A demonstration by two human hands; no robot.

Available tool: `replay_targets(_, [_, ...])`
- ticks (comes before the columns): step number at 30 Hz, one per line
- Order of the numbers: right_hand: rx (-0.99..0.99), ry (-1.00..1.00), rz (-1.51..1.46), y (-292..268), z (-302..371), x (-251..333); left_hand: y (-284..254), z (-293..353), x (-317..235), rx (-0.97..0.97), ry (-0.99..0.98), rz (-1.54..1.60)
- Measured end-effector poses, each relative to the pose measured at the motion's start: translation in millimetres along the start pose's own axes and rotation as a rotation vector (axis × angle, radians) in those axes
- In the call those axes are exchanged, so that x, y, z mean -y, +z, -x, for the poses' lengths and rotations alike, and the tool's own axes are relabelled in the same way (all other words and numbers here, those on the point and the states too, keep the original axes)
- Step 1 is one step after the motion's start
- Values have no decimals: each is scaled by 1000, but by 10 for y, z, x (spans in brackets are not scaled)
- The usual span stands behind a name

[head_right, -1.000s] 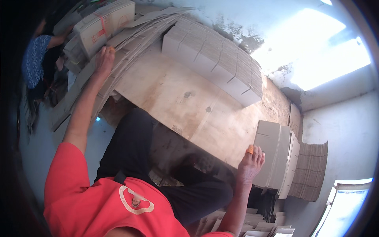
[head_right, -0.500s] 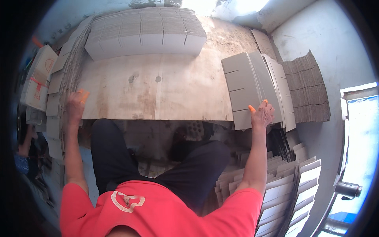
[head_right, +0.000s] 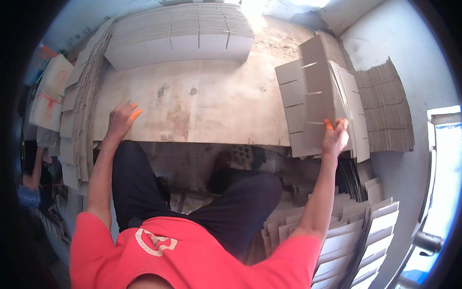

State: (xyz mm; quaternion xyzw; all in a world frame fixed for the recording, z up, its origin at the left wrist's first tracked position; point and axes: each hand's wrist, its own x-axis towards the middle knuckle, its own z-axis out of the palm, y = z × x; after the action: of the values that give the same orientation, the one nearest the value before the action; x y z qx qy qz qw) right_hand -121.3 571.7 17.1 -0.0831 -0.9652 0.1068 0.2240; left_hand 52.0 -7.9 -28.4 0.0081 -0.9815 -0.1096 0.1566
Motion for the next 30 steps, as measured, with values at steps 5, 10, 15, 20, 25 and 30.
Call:
replay_targets(5, [-319, -139, -501, -176, 82, 715, 170, -764, -313, -83, 97, 56])
replay_targets(10, [-130, -124, -749, -20, 282, 1590, 484, -1774, -613, -141, 236, 16])
replay_targets(15, [-152, -114, -720, 138, 384, 2202, 771, -2527, -765, -133, 234, -179])
replay_targets(20, [-145, -120, -733, 424, 380, 2249, 1112, -2824, -700, -238, 313, -209])
replay_targets(25, [-131, -112, -708, 464, 369, 2298, 1131, -2808, -599, -330, 420, -99])
replay_targets(30, [-193, -145, -786, 517, 410, 2306, 1036, -2602, -611, -381, 511, -6])
